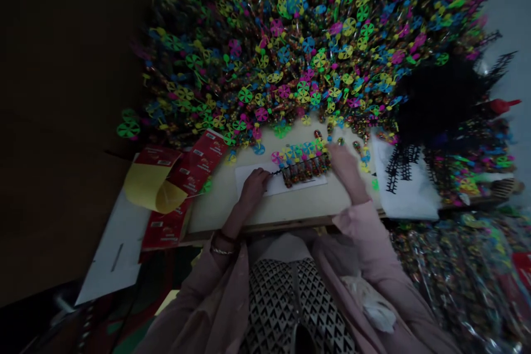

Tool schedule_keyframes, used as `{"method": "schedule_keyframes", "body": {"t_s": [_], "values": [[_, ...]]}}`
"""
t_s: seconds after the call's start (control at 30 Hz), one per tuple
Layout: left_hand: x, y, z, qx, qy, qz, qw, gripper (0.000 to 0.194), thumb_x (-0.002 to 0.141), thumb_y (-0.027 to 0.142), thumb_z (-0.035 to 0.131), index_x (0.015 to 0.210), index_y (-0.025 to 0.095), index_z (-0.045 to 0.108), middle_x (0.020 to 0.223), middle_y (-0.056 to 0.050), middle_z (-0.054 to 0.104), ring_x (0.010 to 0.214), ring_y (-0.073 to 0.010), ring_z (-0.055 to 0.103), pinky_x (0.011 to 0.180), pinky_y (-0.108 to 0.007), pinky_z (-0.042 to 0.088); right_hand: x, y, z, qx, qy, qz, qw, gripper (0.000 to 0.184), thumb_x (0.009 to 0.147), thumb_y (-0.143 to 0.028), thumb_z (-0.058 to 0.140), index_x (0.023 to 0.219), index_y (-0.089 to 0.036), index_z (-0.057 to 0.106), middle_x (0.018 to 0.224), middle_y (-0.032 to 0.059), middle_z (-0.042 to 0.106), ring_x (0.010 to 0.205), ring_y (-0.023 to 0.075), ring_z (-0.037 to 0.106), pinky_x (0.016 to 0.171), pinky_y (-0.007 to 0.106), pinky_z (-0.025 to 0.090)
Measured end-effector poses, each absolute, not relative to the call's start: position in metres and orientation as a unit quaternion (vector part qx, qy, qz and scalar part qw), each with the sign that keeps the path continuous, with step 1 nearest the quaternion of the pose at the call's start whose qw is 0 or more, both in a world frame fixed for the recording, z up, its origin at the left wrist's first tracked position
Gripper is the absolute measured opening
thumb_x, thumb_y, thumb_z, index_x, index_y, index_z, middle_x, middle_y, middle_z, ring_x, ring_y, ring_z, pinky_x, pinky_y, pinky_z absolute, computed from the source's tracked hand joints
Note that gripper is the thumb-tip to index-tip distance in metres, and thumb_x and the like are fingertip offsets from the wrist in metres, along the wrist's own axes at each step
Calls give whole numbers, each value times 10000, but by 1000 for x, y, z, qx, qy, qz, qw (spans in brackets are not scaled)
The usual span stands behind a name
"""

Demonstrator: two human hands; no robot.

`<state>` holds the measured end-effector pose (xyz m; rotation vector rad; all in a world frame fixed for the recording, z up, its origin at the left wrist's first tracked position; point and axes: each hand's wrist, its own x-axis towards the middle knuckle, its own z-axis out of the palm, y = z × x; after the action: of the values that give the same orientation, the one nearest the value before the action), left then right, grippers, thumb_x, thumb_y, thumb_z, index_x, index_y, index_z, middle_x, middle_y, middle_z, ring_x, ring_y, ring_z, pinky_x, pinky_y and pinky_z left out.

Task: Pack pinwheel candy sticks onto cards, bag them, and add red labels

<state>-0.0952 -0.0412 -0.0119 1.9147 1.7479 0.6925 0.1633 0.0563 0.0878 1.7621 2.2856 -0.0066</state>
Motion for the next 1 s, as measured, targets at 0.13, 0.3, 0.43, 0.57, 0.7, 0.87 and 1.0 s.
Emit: {"method": "schedule_keyframes", "body": {"t_s": [0.13, 0.3, 0.43, 0.57, 0.7, 0.87, 1.0], "values": [[-97, -44, -12, 682, 636, 264, 245, 193, 929, 257, 494, 897, 171, 664, 902, -73, 628, 886, -199, 564, 815, -318, 450, 239, 118, 68, 578, 805, 42, 130, 452, 871, -66, 379, 1246, -231, 569, 1415, 125, 440, 1236, 294, 413, 911, 416, 395], [-100, -47, -19, 655, 633, 319, 261, 175, 924, 272, 512, 927, 175, 658, 905, -64, 636, 876, -184, 572, 816, -310, 459, 279, 116, 52, 633, 771, 32, 55, 362, 899, -343, 462, 1182, -133, 544, 1086, 173, 625, 1026, 293, 544, 790, 372, 424], [-97, -42, -24, 669, 629, 313, 242, 200, 930, 280, 506, 866, 168, 659, 850, -61, 619, 851, -183, 557, 791, -303, 458, 227, 63, 58, 648, 750, -9, -132, 449, 906, -410, 452, 1263, -139, 466, 989, 129, 645, 864, 244, 599, 724, 320, 446], [-94, -37, -21, 680, 626, 299, 237, 184, 919, 262, 522, 857, 166, 667, 857, -69, 620, 862, -193, 564, 793, -314, 461, 122, -2, 52, 535, 834, -34, -128, 420, 959, -268, 338, 1366, -246, 437, 1078, 119, 607, 978, 234, 574, 777, 312, 456], [-94, -38, -15, 688, 601, 321, 251, 162, 919, 216, 506, 951, 176, 660, 943, -78, 637, 924, -196, 570, 836, -327, 463, 61, -39, 33, 536, 844, -23, -20, 553, 929, -117, 287, 1461, -264, 324, 977, 152, 574, 919, 259, 545, 691, 328, 448], [-95, -40, -15, 675, 608, 328, 257, 136, 910, 207, 509, 947, 164, 632, 910, -75, 639, 866, -195, 569, 811, -331, 465, 58, -49, 29, 532, 846, -28, 20, 571, 931, -111, 277, 1488, -231, 251, 1022, 177, 560, 945, 261, 521, 731, 366, 454], [-96, -37, -16, 679, 603, 329, 258, 142, 911, 204, 499, 877, 172, 633, 853, -63, 628, 833, -188, 564, 791, -317, 461, 55, -52, 39, 510, 858, -28, 51, 564, 952, -145, 277, 1506, -215, 198, 1074, 184, 570, 970, 257, 528, 761, 379, 458]]}}
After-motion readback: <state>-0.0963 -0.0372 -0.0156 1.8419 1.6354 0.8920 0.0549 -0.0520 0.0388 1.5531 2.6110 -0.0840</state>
